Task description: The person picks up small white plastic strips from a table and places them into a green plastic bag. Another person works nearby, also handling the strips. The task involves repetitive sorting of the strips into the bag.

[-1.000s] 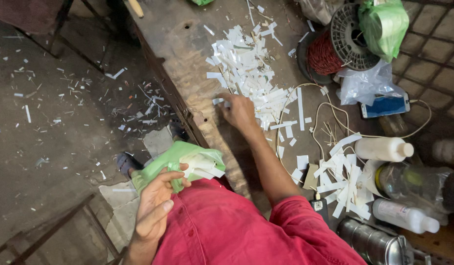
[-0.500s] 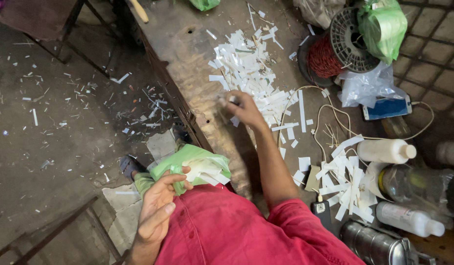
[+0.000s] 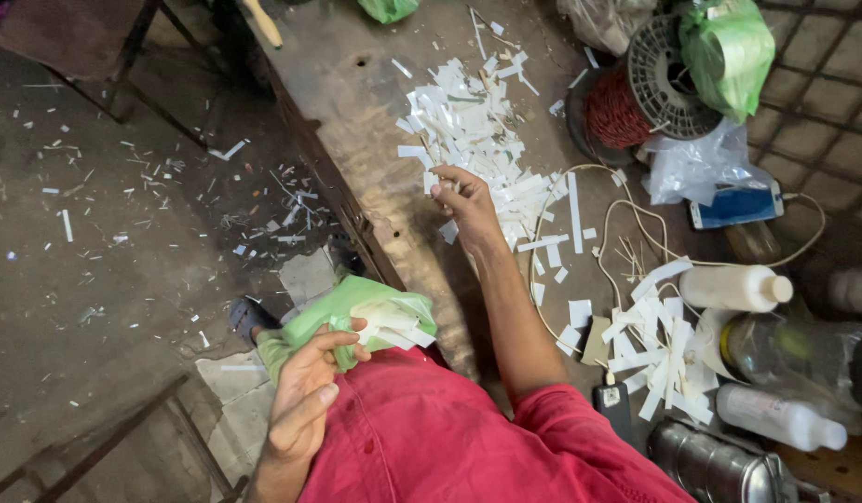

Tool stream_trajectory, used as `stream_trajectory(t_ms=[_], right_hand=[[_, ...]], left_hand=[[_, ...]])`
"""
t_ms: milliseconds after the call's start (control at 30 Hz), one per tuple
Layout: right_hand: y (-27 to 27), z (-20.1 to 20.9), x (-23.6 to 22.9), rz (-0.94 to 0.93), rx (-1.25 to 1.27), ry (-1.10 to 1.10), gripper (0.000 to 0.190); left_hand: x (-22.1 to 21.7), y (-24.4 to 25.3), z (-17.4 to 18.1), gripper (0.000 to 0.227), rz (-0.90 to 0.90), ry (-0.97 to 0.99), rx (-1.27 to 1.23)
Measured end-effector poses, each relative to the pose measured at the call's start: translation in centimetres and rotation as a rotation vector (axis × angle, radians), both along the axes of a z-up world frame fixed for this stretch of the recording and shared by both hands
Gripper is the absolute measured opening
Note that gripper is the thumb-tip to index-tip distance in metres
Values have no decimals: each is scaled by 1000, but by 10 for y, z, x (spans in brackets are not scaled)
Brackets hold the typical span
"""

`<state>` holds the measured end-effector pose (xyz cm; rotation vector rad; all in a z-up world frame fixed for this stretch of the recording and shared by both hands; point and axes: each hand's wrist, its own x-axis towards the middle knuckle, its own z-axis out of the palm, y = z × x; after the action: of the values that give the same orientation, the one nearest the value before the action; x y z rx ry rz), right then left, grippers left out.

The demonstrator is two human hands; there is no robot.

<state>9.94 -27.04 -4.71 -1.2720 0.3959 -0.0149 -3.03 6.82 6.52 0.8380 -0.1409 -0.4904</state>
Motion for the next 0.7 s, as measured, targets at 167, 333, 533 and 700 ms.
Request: stream_trajectory(t_ms=[167, 333, 533, 700], right_hand=[[-2, -27, 83, -26, 238, 64, 19], [9, -48, 235, 197, 511, 69, 39], [38, -51, 322, 233, 373, 174, 62], [10, -68, 294, 68, 489, 189, 91]], left_hand=[[3, -1, -5, 67, 1, 28, -1], [9, -3, -8, 67, 3, 31, 6], [18, 6, -10, 67, 85, 61, 43], [21, 8, -15, 67, 51, 60, 38]])
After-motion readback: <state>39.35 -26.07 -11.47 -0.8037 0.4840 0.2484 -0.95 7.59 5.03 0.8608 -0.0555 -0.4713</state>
